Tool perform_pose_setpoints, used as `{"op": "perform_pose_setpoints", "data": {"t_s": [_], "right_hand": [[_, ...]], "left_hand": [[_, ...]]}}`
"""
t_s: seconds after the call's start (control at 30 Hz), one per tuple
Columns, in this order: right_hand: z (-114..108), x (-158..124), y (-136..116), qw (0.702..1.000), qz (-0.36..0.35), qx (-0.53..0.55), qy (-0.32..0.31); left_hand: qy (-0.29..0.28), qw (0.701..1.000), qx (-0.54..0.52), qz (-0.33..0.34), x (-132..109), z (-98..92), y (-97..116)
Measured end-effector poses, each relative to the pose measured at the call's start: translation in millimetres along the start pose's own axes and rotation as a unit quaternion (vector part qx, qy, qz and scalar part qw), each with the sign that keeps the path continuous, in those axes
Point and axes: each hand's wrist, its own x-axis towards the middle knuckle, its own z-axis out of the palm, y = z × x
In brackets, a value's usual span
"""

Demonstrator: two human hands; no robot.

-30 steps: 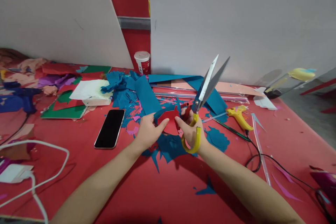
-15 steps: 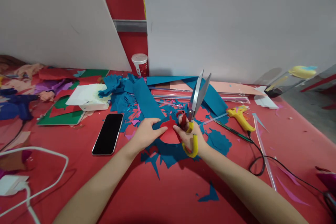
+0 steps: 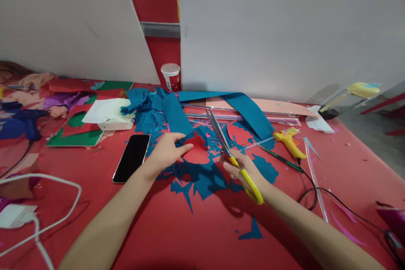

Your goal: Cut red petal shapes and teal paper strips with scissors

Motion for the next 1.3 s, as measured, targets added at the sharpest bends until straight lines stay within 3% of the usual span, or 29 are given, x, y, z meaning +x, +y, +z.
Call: {"op": "perform_pose_setpoints", "data": {"t_s": [0.13,0.27,0.5,0.93,1.1,1.3], "right_hand": [[-16.1,-11.8,1.2,0.998,-0.014,-0.035,-0.046],[-28.0,-18.1,0.1,0.991,-0.013,-0.124,-0.051],[-28.8,-23.3,-2.1,0.982,-0.004,-0.179,-0.056],[-25.5,-22.3,-25.5,0.983,0.044,-0.137,-0.116],[-23.4,-25.3,-28.1,0.98,0.01,-0.153,-0.128],[-21.3,-33.7,-27.3,0.985,-0.013,-0.137,-0.107]], "left_hand": [[0.018,0.999,-0.034,-0.011,0.2,-12.3,-0.1],[0.034,0.999,-0.036,-0.01,-0.3,-16.8,1.4],[0.055,0.998,-0.028,-0.027,-0.9,-20.6,6.3],[0.09,0.995,-0.027,-0.031,-1.5,-19.1,5.5],[0.055,0.998,-0.001,-0.016,-5.0,-19.3,11.1],[0.09,0.996,-0.011,0.002,-8.0,-16.8,12.1]]}}
